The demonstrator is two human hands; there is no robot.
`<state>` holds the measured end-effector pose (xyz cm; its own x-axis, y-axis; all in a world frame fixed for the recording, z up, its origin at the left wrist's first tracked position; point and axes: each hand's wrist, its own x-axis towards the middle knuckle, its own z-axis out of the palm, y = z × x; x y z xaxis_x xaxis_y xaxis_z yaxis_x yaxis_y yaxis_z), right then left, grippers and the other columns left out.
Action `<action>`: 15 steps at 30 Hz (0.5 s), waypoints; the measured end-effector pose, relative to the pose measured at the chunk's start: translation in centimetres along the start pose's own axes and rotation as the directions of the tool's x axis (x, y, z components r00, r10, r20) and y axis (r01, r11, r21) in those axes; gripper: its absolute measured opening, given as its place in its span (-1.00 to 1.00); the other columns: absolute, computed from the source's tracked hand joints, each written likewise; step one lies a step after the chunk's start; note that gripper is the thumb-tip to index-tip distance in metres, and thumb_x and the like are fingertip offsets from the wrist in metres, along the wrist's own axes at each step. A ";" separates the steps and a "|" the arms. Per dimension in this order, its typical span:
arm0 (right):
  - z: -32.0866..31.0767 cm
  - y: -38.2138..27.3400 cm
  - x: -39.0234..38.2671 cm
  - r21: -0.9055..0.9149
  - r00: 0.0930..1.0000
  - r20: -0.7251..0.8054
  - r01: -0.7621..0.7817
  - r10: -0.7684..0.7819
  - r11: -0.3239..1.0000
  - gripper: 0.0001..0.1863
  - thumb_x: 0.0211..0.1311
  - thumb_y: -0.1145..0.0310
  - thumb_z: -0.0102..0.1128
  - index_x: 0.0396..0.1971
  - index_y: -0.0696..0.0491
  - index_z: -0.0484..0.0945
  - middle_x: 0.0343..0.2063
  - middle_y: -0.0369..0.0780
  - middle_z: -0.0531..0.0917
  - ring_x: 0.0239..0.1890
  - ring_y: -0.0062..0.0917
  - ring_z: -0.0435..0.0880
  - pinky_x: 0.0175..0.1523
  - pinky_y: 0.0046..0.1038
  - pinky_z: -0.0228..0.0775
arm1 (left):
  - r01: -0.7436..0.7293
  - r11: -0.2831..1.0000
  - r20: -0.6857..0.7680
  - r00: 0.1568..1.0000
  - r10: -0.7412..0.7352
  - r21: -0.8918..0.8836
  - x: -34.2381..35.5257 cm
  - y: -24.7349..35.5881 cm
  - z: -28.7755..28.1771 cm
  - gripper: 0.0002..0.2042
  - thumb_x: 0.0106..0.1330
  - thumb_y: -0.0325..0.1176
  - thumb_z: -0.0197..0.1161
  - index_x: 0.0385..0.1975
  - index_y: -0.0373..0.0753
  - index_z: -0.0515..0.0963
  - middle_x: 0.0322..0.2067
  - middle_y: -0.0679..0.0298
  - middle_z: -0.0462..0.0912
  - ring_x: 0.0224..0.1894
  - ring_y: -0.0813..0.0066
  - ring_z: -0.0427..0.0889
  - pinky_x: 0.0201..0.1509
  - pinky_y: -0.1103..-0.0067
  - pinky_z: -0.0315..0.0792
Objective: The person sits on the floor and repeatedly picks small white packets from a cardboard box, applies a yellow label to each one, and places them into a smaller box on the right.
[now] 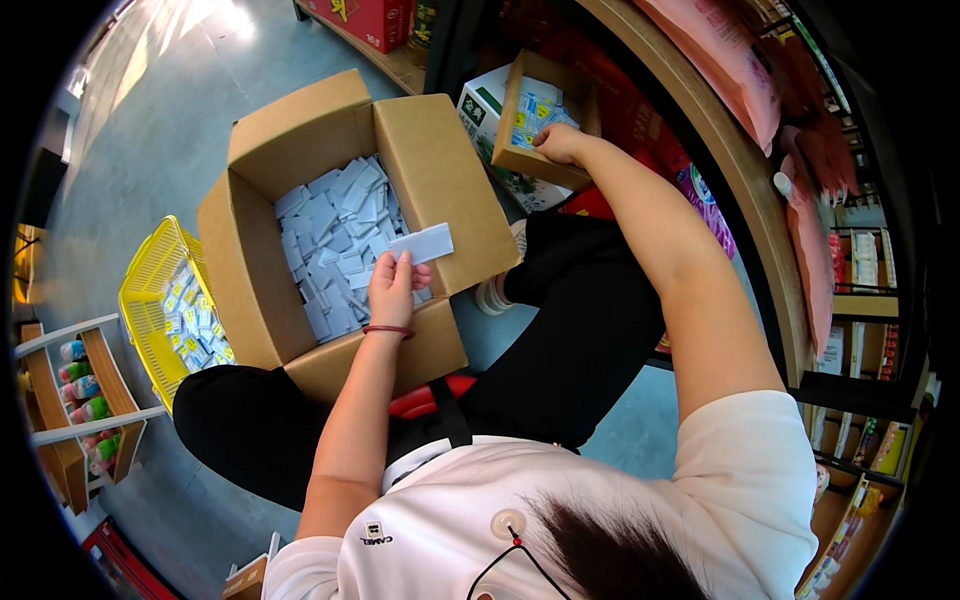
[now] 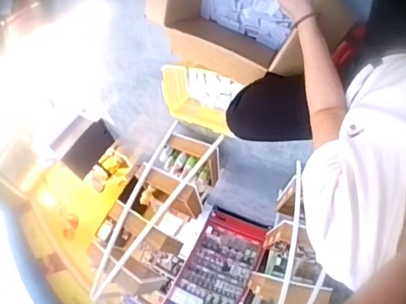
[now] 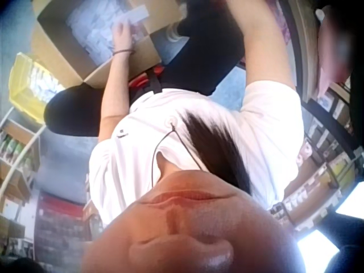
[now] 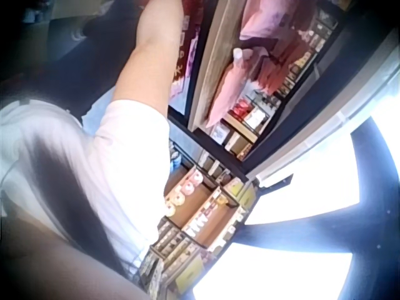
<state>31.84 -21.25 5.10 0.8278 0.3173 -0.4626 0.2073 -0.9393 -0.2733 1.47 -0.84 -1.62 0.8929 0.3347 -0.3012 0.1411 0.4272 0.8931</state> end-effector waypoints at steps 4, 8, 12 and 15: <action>0.1 -0.2 0.8 -0.139 1.000 -0.026 0.000 -0.004 0.990 -0.75 -0.11 0.32 0.27 -0.35 0.05 0.61 -0.30 -0.16 0.63 -0.23 -0.42 0.58 -0.10 -0.44 0.38 | 0.004 1.000 0.007 1.000 -0.004 -0.006 0.0 0.2 0.0 -0.82 0.36 -0.30 -0.05 -0.38 -0.27 0.37 -0.53 0.25 0.56 -0.53 0.61 0.51 -0.43 0.71 0.40; -0.3 -1.7 0.3 -0.316 0.998 -0.061 0.005 -0.026 0.949 -0.73 -0.08 0.23 0.28 -0.38 0.06 0.61 -0.30 -0.14 0.63 -0.23 -0.41 0.59 -0.12 -0.44 0.39 | 0.007 1.000 -0.002 1.000 -0.007 -0.008 0.0 -0.1 -0.3 -0.82 0.36 -0.29 -0.05 -0.36 -0.28 0.37 -0.52 0.24 0.56 -0.53 0.60 0.51 -0.42 0.71 0.40; -2.3 -1.9 -0.2 -0.293 0.996 0.002 -0.081 0.085 0.953 -0.69 -0.08 0.17 0.32 -0.46 0.12 0.56 -0.45 -0.16 0.62 -0.43 -0.46 0.61 -0.29 -0.48 0.44 | 0.009 1.000 -0.002 1.000 -0.009 -0.011 -0.1 0.0 -0.2 -0.81 0.37 -0.29 -0.06 -0.33 -0.29 0.37 -0.51 0.24 0.56 -0.51 0.60 0.52 -0.41 0.70 0.40; -3.1 0.3 0.4 -0.006 0.986 -0.017 -0.164 0.164 0.986 -0.73 -0.06 0.22 0.34 -0.57 0.11 0.53 -0.62 -0.25 0.60 -0.63 -0.59 0.58 -0.47 -0.54 0.43 | 0.015 1.000 0.015 1.000 -0.014 -0.016 0.1 -0.3 -0.3 -0.80 0.37 -0.29 -0.06 -0.31 -0.30 0.37 -0.50 0.24 0.56 -0.51 0.59 0.52 -0.40 0.70 0.41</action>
<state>33.81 -21.80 7.43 0.8591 0.1566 -0.4872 0.0715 -0.9794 -0.1888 1.43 -0.68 -2.00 0.8972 0.3156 -0.3088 0.1474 0.4450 0.8833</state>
